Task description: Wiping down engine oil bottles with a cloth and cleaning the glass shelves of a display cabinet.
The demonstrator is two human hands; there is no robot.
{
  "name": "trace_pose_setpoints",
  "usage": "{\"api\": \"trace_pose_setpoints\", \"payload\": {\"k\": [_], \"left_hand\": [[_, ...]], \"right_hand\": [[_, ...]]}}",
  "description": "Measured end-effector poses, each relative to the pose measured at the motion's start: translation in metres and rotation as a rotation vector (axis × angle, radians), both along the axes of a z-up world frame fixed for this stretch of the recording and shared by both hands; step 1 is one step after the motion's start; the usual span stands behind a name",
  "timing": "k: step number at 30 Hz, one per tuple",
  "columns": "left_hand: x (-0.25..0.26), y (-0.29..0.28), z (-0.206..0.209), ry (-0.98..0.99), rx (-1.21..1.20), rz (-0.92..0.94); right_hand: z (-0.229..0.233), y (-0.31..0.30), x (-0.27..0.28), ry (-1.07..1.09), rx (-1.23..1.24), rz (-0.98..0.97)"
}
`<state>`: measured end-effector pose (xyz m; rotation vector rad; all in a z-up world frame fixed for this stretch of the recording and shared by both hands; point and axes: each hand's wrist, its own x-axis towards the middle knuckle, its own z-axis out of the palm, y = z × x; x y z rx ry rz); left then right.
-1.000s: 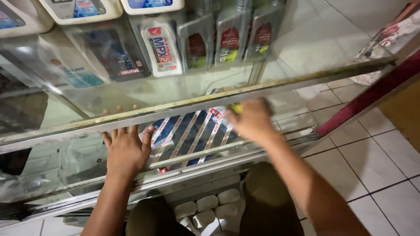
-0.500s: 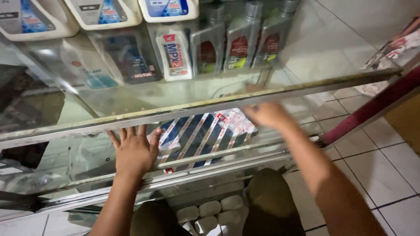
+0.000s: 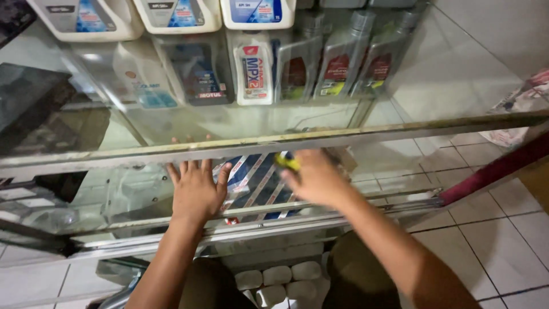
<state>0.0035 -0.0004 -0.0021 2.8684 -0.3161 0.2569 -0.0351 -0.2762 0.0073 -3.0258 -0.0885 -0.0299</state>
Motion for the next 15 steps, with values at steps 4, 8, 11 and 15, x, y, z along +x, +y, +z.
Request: {"api": "trace_pose_setpoints", "payload": {"k": [4,8,11,15], "left_hand": [[-0.001,-0.001,-0.012,-0.185,-0.176,-0.172],[0.005,-0.041,-0.044,-0.268,-0.440,-0.319],[-0.044,-0.088,0.019,-0.221,-0.171,-0.358],[-0.060,-0.116,0.028,0.063,0.104,-0.354]], "right_hand": [[-0.012,0.041,-0.001,-0.312,0.131,0.429],[-0.037,0.038,0.010,-0.288,0.759,0.283],[-0.080,-0.001,0.024,-0.702,0.771,0.066],[-0.087,-0.032,0.029,-0.961,0.804,-0.222]]}}
